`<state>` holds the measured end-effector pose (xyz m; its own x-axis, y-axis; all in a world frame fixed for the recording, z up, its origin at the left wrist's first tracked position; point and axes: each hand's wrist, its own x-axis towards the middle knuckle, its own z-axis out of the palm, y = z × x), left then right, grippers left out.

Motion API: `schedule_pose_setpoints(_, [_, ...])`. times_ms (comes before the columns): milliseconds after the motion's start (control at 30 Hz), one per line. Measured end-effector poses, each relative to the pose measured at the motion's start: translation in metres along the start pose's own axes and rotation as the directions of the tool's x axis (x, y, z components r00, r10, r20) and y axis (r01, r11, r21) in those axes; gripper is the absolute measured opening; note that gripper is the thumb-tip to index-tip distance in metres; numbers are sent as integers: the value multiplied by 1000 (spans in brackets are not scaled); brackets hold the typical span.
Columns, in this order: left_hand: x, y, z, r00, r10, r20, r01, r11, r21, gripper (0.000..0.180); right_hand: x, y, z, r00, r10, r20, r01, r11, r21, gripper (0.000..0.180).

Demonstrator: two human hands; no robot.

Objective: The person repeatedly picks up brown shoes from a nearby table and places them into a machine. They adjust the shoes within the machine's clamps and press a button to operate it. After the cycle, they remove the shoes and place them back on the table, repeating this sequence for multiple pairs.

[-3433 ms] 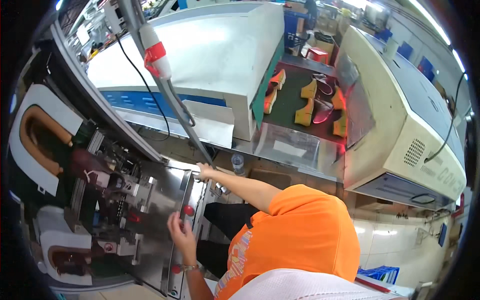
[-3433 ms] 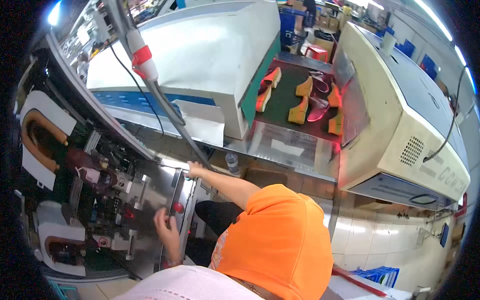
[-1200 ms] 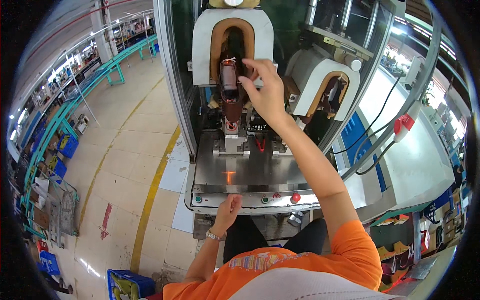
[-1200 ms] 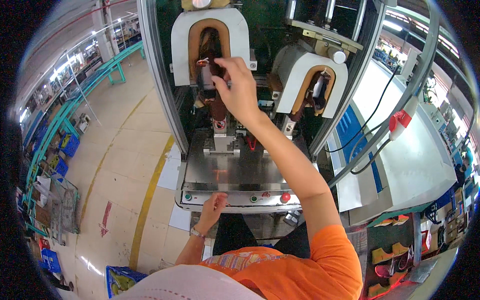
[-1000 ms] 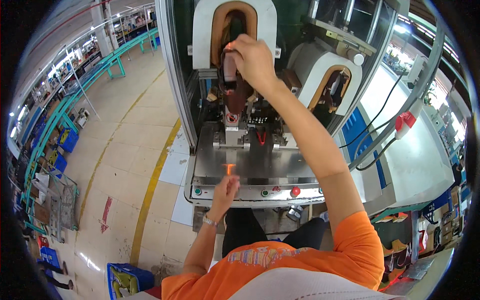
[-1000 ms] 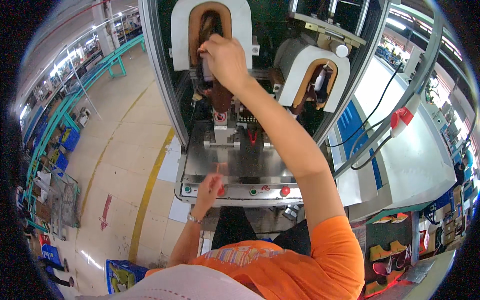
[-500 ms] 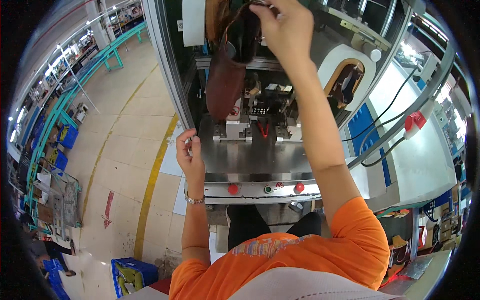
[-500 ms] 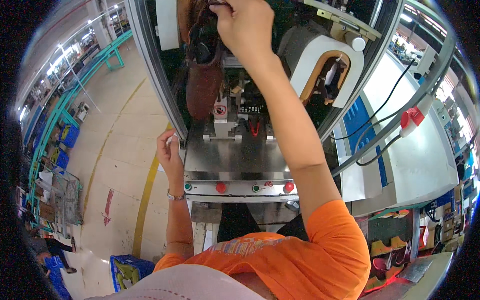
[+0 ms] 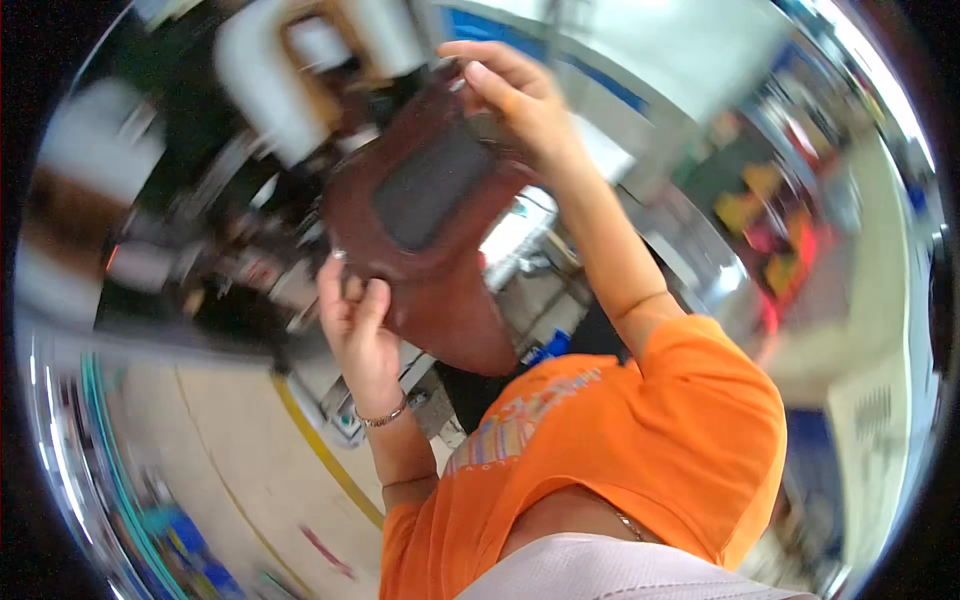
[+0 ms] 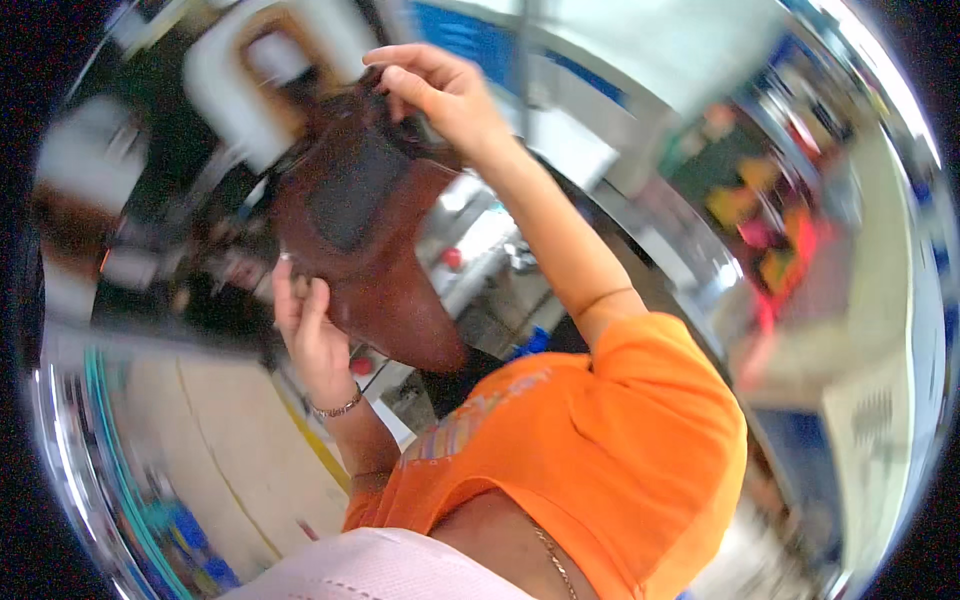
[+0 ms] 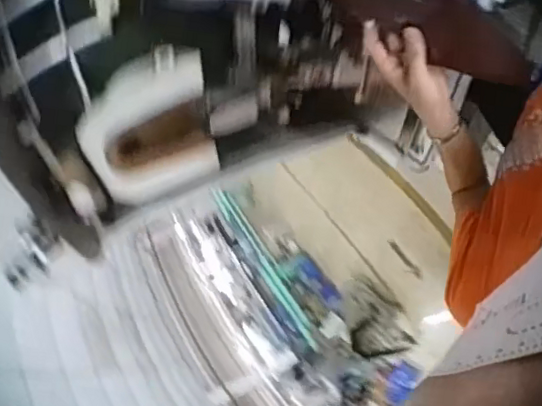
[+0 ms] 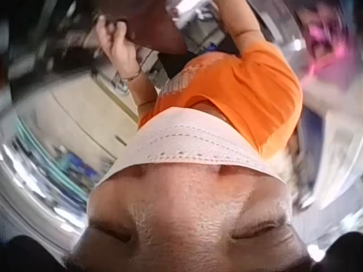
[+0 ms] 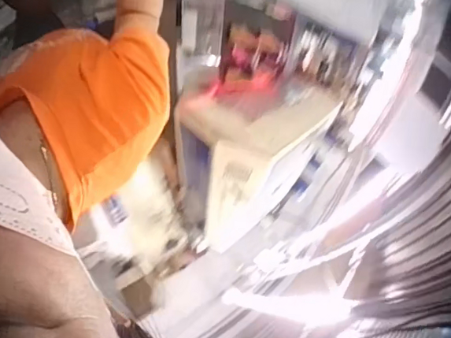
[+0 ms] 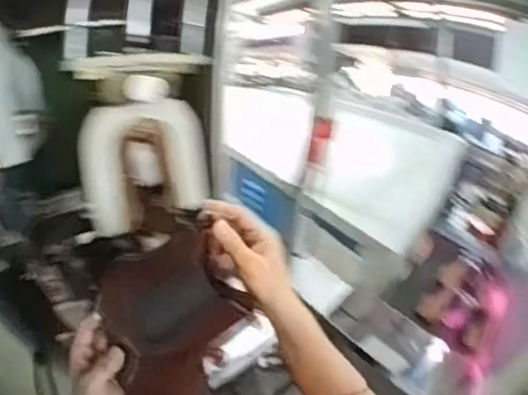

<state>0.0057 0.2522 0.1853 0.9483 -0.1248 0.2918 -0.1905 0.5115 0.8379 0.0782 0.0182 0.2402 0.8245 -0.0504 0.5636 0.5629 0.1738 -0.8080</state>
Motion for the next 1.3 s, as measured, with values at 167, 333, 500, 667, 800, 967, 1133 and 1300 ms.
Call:
schedule_pose_setpoints(167, [10, -104, 80, 936, -341, 88, 344, 939, -24, 45, -202, 81, -128, 760, 643, 96, -536, 536, 652, 78])
schedule_pose_setpoints(333, [-8, -220, 144, 712, -632, 306, 607, 773, 184, 44, -292, 45, -131, 756, 627, -188, -379, 653, 656, 89])
schedule_pose_setpoints(500, [-16, -249, 212, 596, -514, 617, 423, 854, 302, 55, -288, 37, -229, 628, 424, -652, -170, 893, 417, 60])
schedule_pose_setpoints(667, [-3, -245, 235, 614, -439, 656, 140, 879, 457, 56, -257, 27, -379, 475, 201, -857, -71, 979, 191, 56])
schedule_pose_setpoints(800, [5, -256, 232, 631, -497, 595, 148, 830, 537, 52, -250, 70, -510, 230, 228, -946, -272, 949, 163, 97])
schedule_pose_setpoints(967, [5, -268, 190, 626, -540, 563, 155, 793, 589, 45, -309, 168, -576, -203, 28, -979, -754, 634, 174, 70])
schedule_pose_setpoints(1133, [-3, -270, 127, 730, -584, 356, 163, 654, 739, 33, -368, 135, -580, -256, -347, -902, -759, 650, -35, 33])
schedule_pose_setpoints(1300, [32, -267, 200, 791, -389, 473, -42, 737, 675, 27, -419, 79, -657, -403, -478, -780, -705, 706, -69, 27])
